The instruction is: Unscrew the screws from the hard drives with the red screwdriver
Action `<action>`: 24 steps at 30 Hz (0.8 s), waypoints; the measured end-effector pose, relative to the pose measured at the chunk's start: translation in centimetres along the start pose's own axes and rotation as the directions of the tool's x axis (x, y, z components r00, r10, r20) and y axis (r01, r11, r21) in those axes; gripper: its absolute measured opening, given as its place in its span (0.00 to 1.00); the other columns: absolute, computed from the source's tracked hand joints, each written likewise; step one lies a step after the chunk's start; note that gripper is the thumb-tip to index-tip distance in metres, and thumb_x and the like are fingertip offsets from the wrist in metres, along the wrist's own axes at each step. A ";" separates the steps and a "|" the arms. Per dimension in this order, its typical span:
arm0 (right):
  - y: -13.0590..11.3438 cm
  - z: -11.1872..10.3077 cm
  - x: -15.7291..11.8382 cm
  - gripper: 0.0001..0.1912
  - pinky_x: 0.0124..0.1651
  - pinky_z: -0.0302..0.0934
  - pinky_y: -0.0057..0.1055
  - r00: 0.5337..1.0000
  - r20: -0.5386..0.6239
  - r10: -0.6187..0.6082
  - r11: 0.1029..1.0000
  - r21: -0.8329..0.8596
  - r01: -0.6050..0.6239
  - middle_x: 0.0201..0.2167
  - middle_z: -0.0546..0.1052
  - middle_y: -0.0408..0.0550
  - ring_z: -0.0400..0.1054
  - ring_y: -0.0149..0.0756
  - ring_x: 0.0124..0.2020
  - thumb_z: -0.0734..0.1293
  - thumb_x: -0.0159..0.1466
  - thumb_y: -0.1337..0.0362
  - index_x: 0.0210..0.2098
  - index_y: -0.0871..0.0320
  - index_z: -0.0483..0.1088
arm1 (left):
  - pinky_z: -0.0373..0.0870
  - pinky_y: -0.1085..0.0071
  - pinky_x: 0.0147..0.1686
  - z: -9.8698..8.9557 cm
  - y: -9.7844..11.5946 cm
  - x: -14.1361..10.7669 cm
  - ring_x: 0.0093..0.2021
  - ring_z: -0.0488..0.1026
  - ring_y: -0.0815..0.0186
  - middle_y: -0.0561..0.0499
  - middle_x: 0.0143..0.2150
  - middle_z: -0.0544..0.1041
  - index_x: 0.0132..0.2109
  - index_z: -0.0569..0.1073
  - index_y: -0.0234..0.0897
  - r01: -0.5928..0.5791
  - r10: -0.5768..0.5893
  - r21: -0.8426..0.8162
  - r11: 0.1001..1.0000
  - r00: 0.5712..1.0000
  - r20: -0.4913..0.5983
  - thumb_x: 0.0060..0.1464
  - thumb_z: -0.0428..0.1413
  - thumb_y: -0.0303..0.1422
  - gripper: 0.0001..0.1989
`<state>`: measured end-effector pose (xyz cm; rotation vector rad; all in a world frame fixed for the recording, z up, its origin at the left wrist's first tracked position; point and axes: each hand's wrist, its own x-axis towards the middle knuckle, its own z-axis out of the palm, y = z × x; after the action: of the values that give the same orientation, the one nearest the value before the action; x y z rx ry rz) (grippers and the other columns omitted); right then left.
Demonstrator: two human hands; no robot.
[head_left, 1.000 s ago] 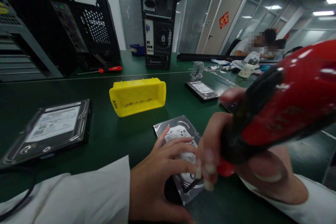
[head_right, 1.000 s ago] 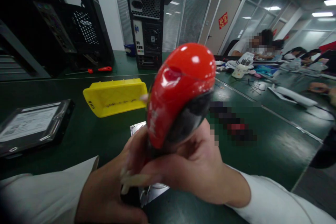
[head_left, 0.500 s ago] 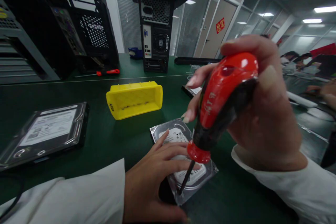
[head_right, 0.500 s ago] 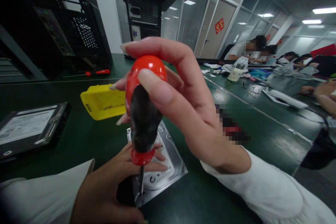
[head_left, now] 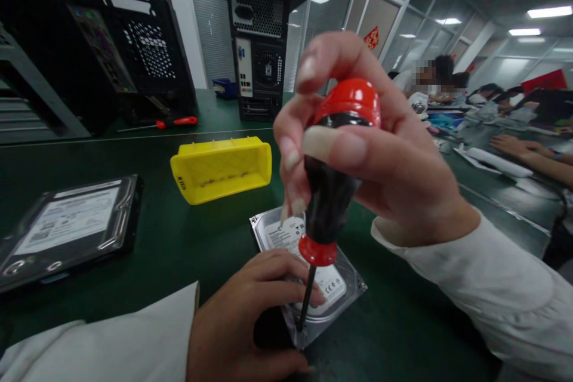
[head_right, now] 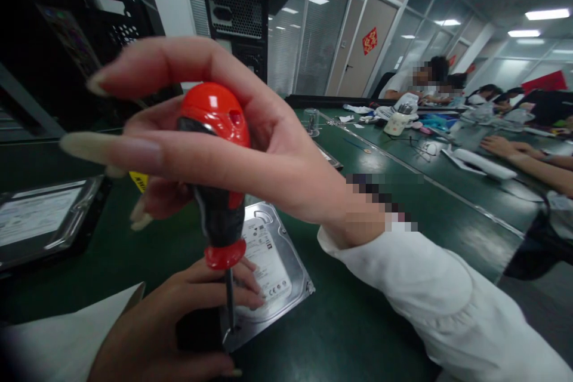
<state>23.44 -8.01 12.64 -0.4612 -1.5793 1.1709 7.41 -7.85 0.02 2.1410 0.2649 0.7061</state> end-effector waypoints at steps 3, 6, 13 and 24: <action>0.2 0.5 0.2 0.16 0.24 0.64 0.27 0.998 0.003 -0.065 0.996 0.061 0.065 0.25 0.64 0.39 0.64 0.25 0.21 0.56 0.59 0.50 0.30 0.57 0.59 | 0.63 0.68 0.51 0.1 0.1 -0.1 0.49 0.68 0.62 0.51 0.47 0.72 0.47 0.71 0.40 0.018 -0.019 -0.031 0.999 1.000 -0.019 0.42 0.66 0.30 0.23; -0.3 0.2 0.5 0.28 0.27 0.63 0.26 0.986 0.166 -0.016 0.996 0.087 0.002 0.24 0.63 0.39 0.67 0.26 0.26 0.38 0.62 0.54 0.33 0.59 0.63 | 0.63 0.70 0.50 0.1 0.3 -0.1 0.48 0.68 0.63 0.52 0.47 0.72 0.46 0.72 0.40 0.016 -0.016 -0.022 1.000 1.000 -0.018 0.39 0.68 0.29 0.24; -0.6 0.0 0.6 0.23 0.35 0.65 0.24 0.976 0.215 0.011 0.989 0.138 -0.042 0.21 0.65 0.38 0.68 0.24 0.28 0.45 0.64 0.53 0.35 0.59 0.65 | 0.61 0.72 0.51 0.1 0.3 0.0 0.49 0.67 0.64 0.53 0.48 0.71 0.46 0.72 0.40 0.004 -0.003 0.015 1.000 0.999 -0.033 0.37 0.68 0.27 0.26; -0.4 -0.2 0.5 0.15 0.25 0.61 0.19 0.984 0.150 0.092 0.960 0.250 -0.128 0.18 0.60 0.36 0.62 0.21 0.20 0.52 0.65 0.56 0.29 0.58 0.61 | 0.61 0.69 0.51 -0.2 0.6 0.3 0.48 0.68 0.64 0.54 0.47 0.72 0.47 0.72 0.43 0.027 -0.028 0.028 0.999 0.999 0.025 0.39 0.67 0.25 0.25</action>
<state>23.52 -7.75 13.22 -0.3047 -1.5038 1.4996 7.51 -7.92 0.68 2.1665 0.2915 0.6628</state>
